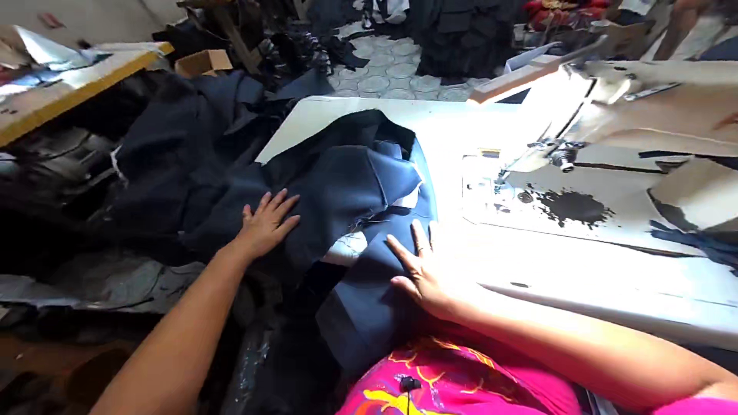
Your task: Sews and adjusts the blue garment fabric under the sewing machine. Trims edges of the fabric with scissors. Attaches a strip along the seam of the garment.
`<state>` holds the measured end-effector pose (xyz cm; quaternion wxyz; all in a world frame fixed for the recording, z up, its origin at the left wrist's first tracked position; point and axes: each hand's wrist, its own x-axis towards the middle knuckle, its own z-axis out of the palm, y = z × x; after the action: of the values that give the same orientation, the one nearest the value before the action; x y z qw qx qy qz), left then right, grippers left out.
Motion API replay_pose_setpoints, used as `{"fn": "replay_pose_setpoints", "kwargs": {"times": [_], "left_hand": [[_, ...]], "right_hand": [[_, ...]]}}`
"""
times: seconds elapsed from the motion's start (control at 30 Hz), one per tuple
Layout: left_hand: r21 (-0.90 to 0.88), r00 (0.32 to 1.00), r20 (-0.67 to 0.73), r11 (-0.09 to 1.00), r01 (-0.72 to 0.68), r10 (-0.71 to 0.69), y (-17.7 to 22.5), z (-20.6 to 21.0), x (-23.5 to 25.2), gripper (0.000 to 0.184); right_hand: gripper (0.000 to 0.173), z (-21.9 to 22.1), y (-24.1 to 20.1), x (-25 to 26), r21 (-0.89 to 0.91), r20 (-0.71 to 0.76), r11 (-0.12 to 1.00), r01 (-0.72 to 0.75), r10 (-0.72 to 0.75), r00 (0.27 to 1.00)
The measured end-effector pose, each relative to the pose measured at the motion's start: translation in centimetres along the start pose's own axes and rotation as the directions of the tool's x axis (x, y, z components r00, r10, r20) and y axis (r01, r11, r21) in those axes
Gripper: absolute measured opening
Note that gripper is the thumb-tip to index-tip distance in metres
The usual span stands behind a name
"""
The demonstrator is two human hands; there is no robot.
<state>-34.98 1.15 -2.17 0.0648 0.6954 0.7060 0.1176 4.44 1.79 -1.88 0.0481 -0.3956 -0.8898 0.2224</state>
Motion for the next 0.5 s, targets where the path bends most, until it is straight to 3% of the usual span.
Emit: {"fn": "replay_pose_setpoints", "kwargs": {"times": [0.13,0.27,0.33,0.4,0.5], "left_hand": [[-0.007,0.999,-0.045,1.0,0.01,-0.01,-0.1,0.5,-0.3,0.063],[-0.008,0.999,0.003,0.999,0.033,-0.033,1.3,-0.7,-2.3,0.06],[0.022,0.999,0.029,0.999,0.025,-0.026,1.6,-1.2,-3.3,0.06],[0.07,0.997,0.031,0.995,-0.076,0.074,2.1,-2.0,-3.9,0.059],[0.136,0.93,-0.007,0.922,-0.362,0.367,3.1,-2.2,-3.6,0.058]], "right_hand": [[0.055,-1.1,2.6,3.2,-0.086,-0.021,0.991,0.101,-0.103,0.994],[0.041,-5.1,8.2,11.0,-0.135,-0.09,0.927,0.35,-0.363,0.927],[0.033,-8.0,10.5,14.7,-0.189,-0.111,0.911,0.366,-0.39,0.914],[0.038,-10.8,11.6,17.5,-0.242,-0.058,0.963,0.115,-0.133,0.989],[0.028,-12.9,11.4,20.1,-0.288,-0.123,0.931,-0.226,0.198,0.972]]}}
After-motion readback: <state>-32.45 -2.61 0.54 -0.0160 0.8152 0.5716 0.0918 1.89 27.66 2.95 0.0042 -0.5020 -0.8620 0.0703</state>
